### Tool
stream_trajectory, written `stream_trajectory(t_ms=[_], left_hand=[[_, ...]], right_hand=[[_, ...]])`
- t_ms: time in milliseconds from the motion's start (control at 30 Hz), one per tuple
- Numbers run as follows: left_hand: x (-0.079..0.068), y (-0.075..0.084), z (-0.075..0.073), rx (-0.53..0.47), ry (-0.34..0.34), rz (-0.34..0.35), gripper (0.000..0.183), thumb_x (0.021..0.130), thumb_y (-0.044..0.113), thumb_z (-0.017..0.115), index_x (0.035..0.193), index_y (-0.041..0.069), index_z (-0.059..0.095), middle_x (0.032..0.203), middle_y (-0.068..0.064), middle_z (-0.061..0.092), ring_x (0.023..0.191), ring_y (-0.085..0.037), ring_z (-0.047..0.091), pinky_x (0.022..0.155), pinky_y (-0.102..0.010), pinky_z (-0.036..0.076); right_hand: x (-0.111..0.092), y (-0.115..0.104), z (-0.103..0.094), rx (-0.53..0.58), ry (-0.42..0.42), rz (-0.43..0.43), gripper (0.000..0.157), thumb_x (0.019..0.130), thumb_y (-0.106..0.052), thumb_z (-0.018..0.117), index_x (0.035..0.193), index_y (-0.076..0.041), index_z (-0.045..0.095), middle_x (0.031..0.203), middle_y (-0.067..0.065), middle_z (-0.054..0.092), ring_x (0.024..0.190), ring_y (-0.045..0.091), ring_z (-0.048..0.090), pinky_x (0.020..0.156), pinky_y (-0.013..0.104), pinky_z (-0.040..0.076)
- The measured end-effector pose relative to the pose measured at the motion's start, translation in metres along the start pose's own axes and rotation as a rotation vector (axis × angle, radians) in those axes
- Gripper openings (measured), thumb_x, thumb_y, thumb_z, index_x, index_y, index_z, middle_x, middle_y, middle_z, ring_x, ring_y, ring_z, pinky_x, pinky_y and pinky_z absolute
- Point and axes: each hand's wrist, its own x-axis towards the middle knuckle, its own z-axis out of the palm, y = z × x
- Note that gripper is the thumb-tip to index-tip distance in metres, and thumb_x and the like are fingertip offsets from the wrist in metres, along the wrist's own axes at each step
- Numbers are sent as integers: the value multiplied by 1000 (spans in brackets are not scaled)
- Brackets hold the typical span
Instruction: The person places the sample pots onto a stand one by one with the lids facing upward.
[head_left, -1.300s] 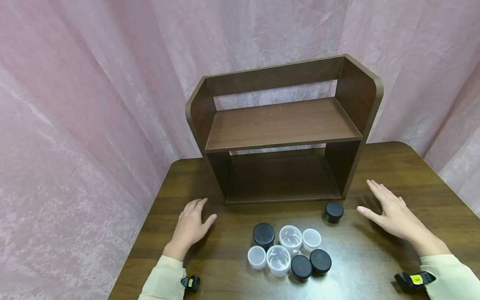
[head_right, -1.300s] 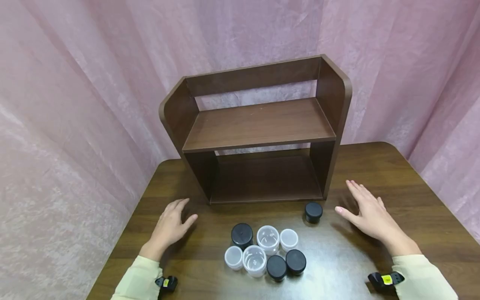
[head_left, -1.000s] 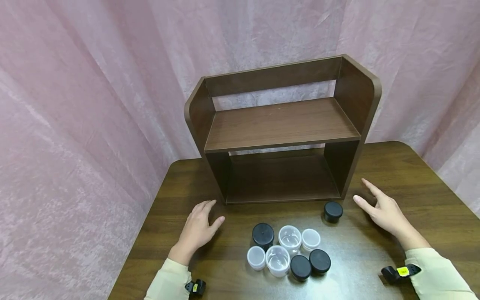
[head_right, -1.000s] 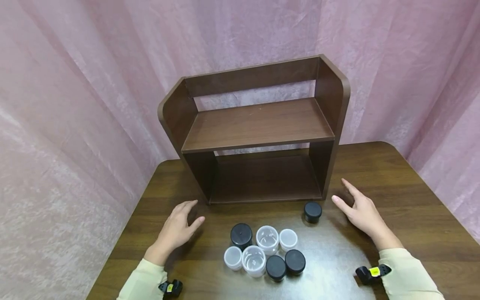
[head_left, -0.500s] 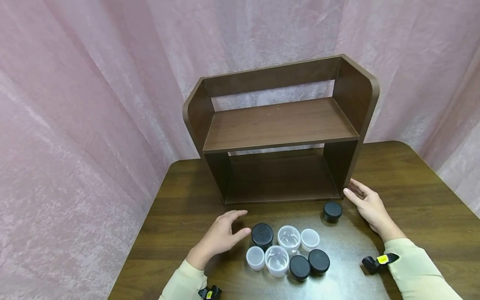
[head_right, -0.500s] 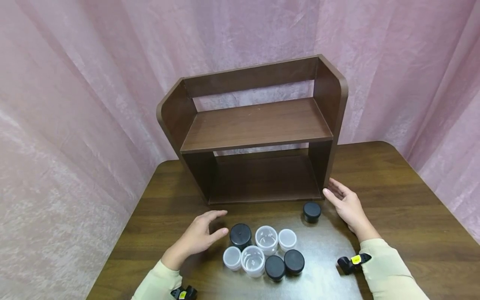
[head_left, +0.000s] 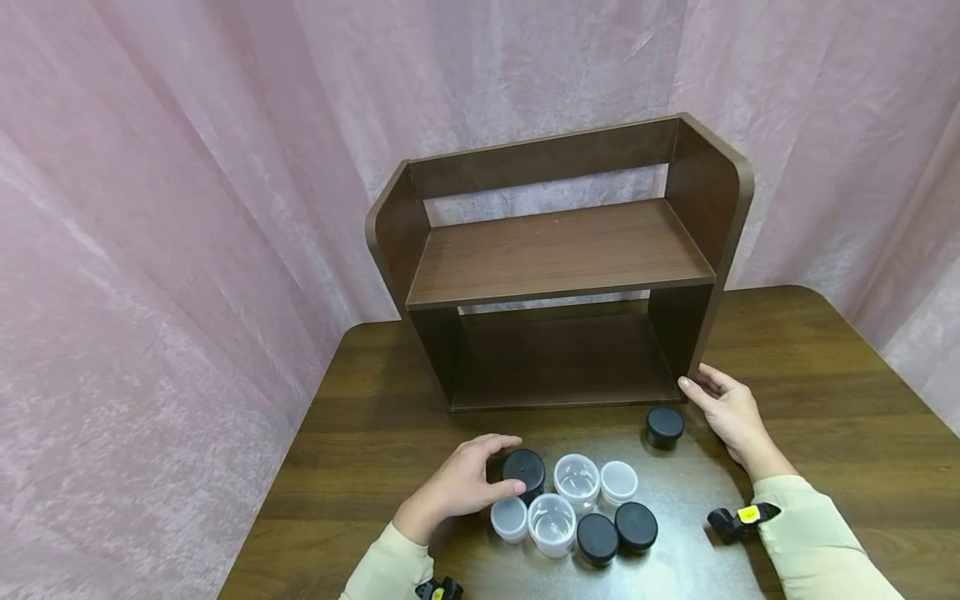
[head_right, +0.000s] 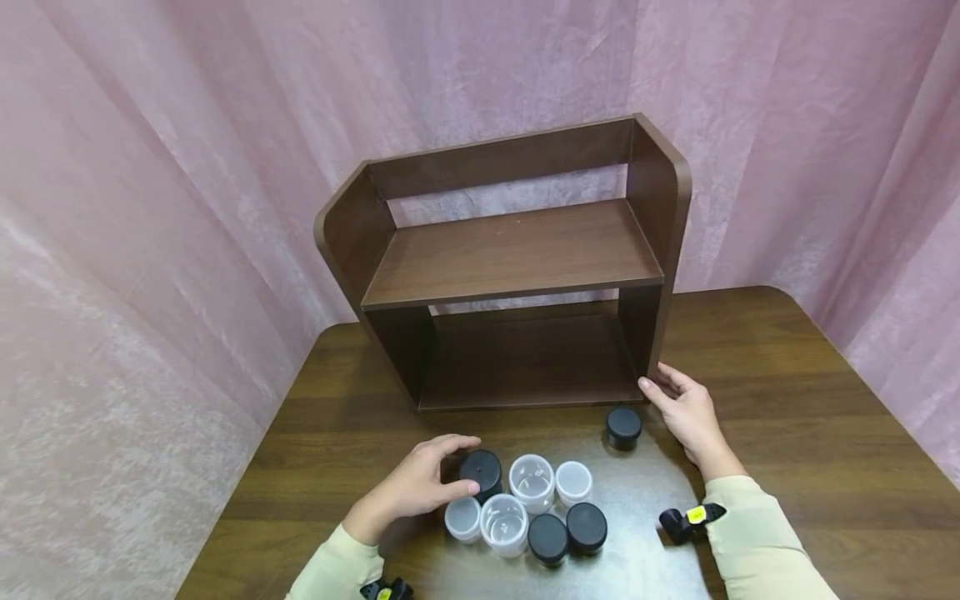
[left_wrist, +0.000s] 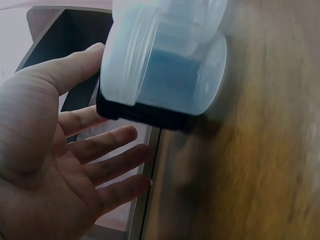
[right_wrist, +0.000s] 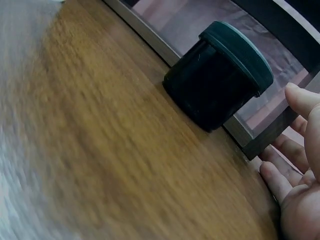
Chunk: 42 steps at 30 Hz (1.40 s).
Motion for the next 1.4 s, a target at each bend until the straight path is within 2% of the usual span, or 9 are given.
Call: stream_trajectory(t_ms=[267,500,733,967,1100,1233,1300,1400], left_hand=[[5,2,6,-14,-2,7,64,81,45,76,132,11,57,126,2,60,106,-11,55,88,-29,48],[5,4,10,-14,11,-15,71,73,47,81,130,12,59,121,5,62,102,-9,57,88,-29,48],[7,5,11,-31,42,-29,69,73,43,83,129,11,60,120,4,63,100,-8,58,87,-26,48],[10,2,11,-38,95,1,65,72,39,84,125,11,59,108,4,65,88,-6,59,78,-23,50],[11,3,4,-26,144,43,61,73,35,84,122,11,57,103,3,65,82,-5,60,73,-22,51],[14,8,-4,1,173,71,61,73,35,84,123,12,57,105,3,65,82,-5,60,73,-22,51],[15,11,-9,2,186,90,60,74,33,84,124,12,57,106,2,65,84,-6,61,74,-22,51],[17,17,-16,24,222,135,61,73,30,85,125,13,58,112,0,65,93,-9,62,80,-25,52]], right_hand=[[0,-1,2,15,62,27,70,94,-33,62,143,9,35,138,31,44,127,42,41,77,1,37],[-1,-2,3,1,61,31,72,93,-35,63,143,9,35,138,31,44,127,43,41,76,2,37],[1,3,5,-21,76,2,71,93,-34,64,142,9,36,135,32,46,125,45,44,76,1,37],[0,3,6,-12,67,5,70,94,-34,62,142,9,36,137,32,45,126,42,43,77,1,37],[0,2,6,-18,70,7,69,94,-34,62,142,9,37,136,31,46,125,39,45,78,2,38],[-2,1,4,-20,69,23,71,94,-36,62,143,9,36,137,31,45,126,42,42,77,1,37],[-3,1,4,-21,66,25,71,94,-36,62,142,8,37,137,30,46,127,38,44,77,1,37],[-2,1,5,-20,76,11,67,94,-36,62,141,7,41,135,28,49,121,19,51,78,2,39]])
